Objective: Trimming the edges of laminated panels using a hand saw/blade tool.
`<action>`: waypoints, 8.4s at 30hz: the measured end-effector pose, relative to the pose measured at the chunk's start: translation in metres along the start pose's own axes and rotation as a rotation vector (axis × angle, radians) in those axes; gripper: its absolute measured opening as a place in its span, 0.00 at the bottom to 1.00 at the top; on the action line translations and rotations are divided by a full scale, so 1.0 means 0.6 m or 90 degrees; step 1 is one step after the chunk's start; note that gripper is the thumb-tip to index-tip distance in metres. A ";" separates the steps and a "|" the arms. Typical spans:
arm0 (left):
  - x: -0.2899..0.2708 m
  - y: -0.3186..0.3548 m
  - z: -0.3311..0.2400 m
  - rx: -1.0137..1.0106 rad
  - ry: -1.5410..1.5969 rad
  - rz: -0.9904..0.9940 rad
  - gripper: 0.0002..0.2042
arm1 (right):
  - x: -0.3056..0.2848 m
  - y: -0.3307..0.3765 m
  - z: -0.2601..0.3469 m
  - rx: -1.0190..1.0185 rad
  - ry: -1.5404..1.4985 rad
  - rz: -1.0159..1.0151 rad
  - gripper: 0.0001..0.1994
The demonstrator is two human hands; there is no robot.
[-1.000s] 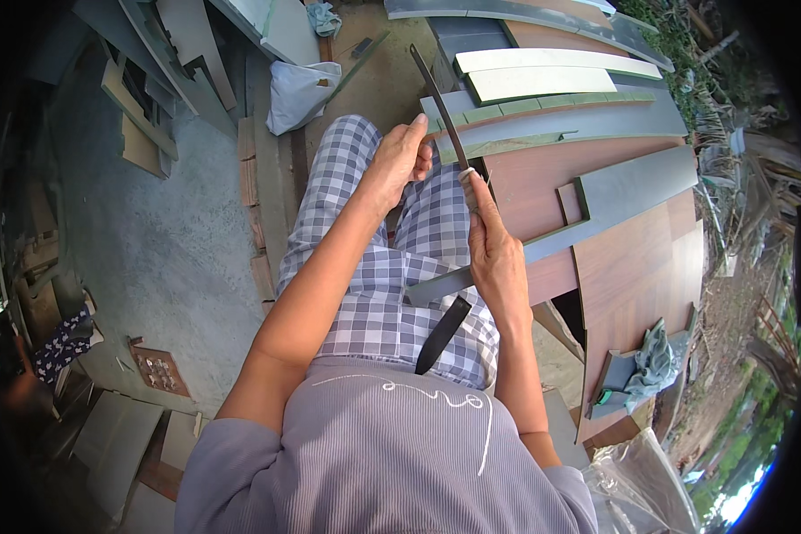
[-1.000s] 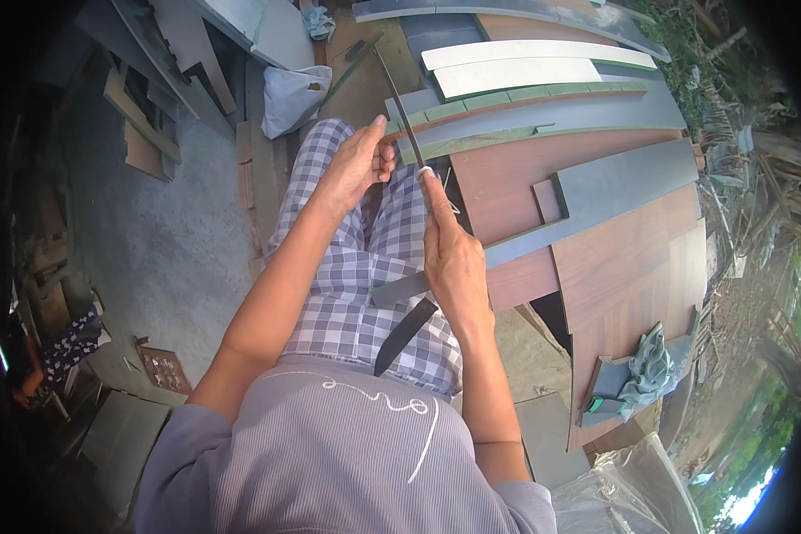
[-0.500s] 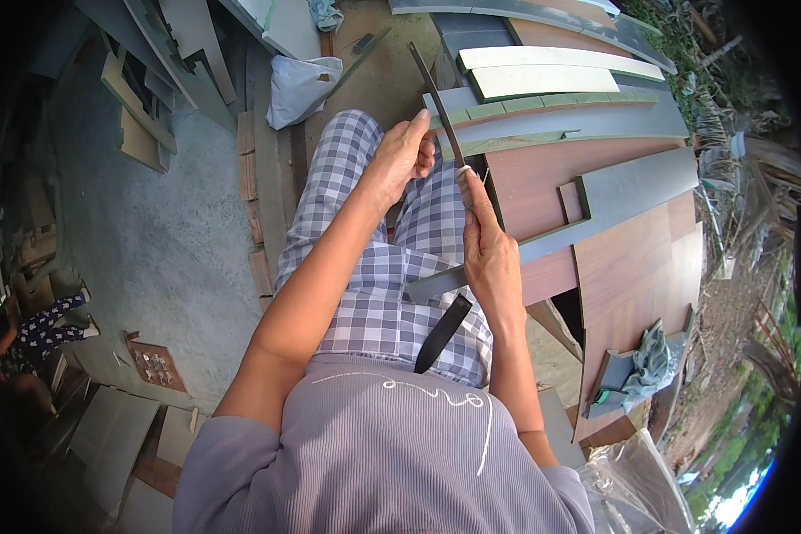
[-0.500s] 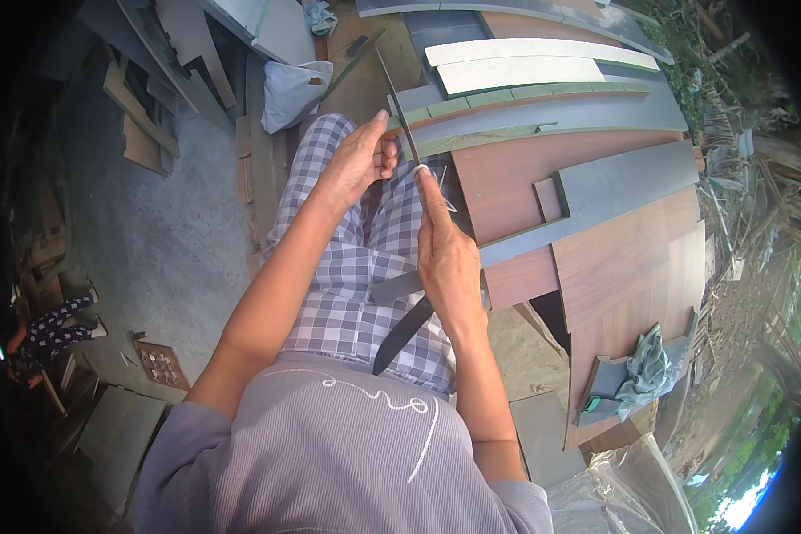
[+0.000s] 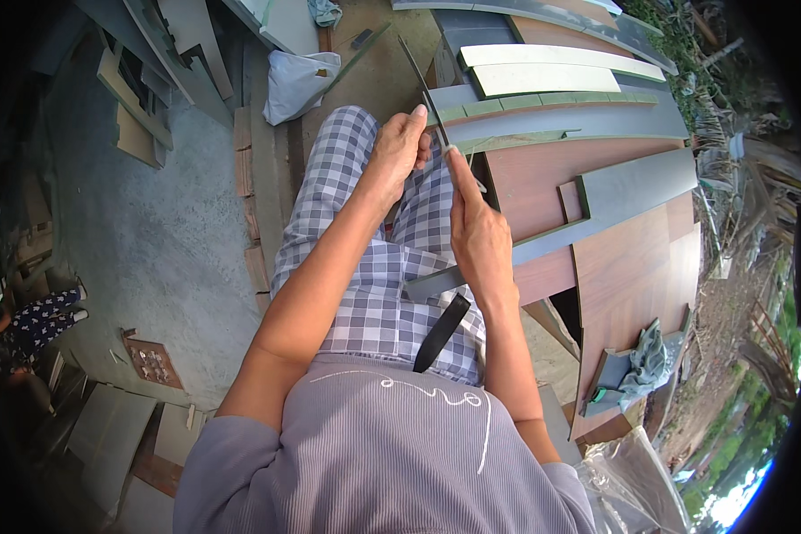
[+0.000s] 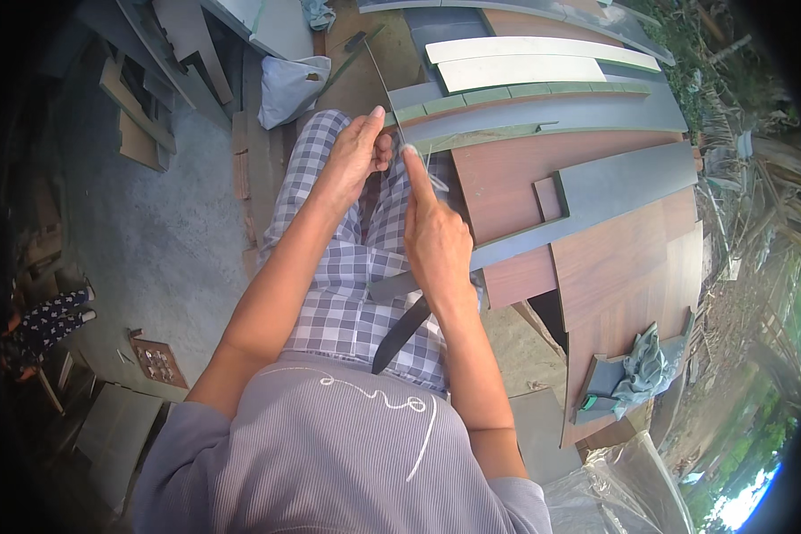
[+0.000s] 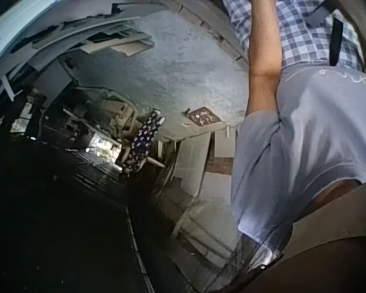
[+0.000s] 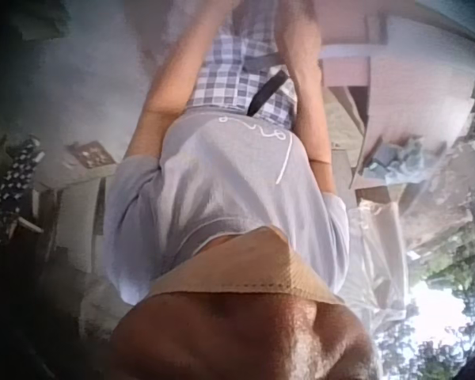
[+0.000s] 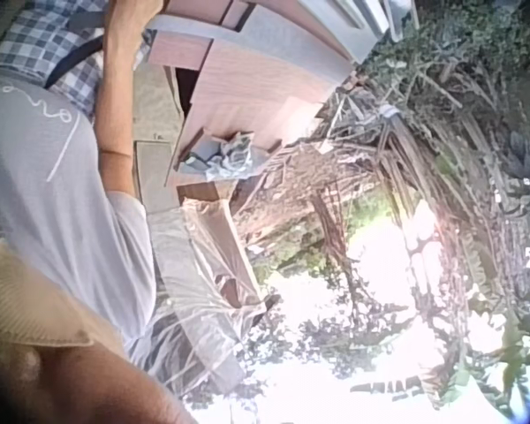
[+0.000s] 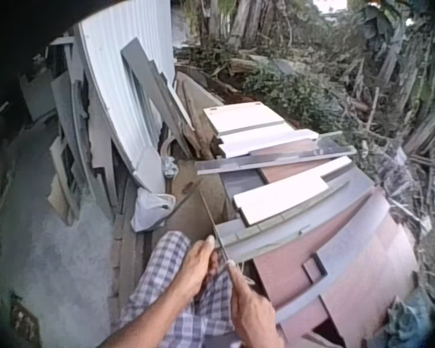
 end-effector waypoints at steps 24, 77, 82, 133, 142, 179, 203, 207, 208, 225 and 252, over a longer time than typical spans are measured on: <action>-0.023 -0.016 -0.014 0.026 0.011 -0.063 0.20 | -0.015 0.100 -0.004 -0.016 0.067 0.060 0.30; 0.001 0.005 0.004 0.012 -0.052 -0.040 0.20 | 0.010 -0.024 0.001 -0.045 0.123 -0.045 0.29; -0.010 -0.008 -0.005 0.008 -0.011 -0.062 0.20 | -0.007 0.071 -0.012 -0.034 0.115 0.017 0.31; -0.018 -0.005 -0.013 0.047 -0.026 -0.084 0.19 | -0.021 0.111 -0.010 -0.024 0.100 0.041 0.32; -0.008 -0.012 0.007 0.079 -0.063 -0.102 0.23 | 0.013 -0.035 0.016 -0.050 0.078 -0.022 0.27; 0.000 -0.005 0.002 0.080 -0.107 -0.084 0.23 | -0.010 0.031 -0.001 -0.030 0.089 -0.003 0.29; -0.007 -0.012 0.004 0.057 -0.110 -0.091 0.21 | 0.002 0.004 0.006 -0.059 0.104 -0.034 0.30; -0.001 -0.012 0.003 0.093 -0.125 -0.091 0.23 | 0.008 -0.053 0.019 -0.055 0.122 -0.043 0.29; 0.000 -0.009 0.006 0.051 -0.088 -0.084 0.21 | 0.010 -0.051 0.020 -0.060 0.109 -0.046 0.29; 0.003 -0.008 0.001 0.055 -0.086 -0.065 0.19 | 0.001 -0.009 0.005 -0.054 0.109 -0.038 0.31; 0.000 -0.032 -0.005 0.025 -0.055 -0.092 0.19 | 0.005 -0.034 0.016 -0.058 0.128 -0.028 0.27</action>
Point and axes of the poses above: each hand's wrist, its own y-axis away from the middle knuckle, its own x-axis out of the palm, z = x × y, the point moved 7 cm from there along -y, towards the middle knuckle, and after that the axes turned 10 degrees about y, right-handed, at the moved point
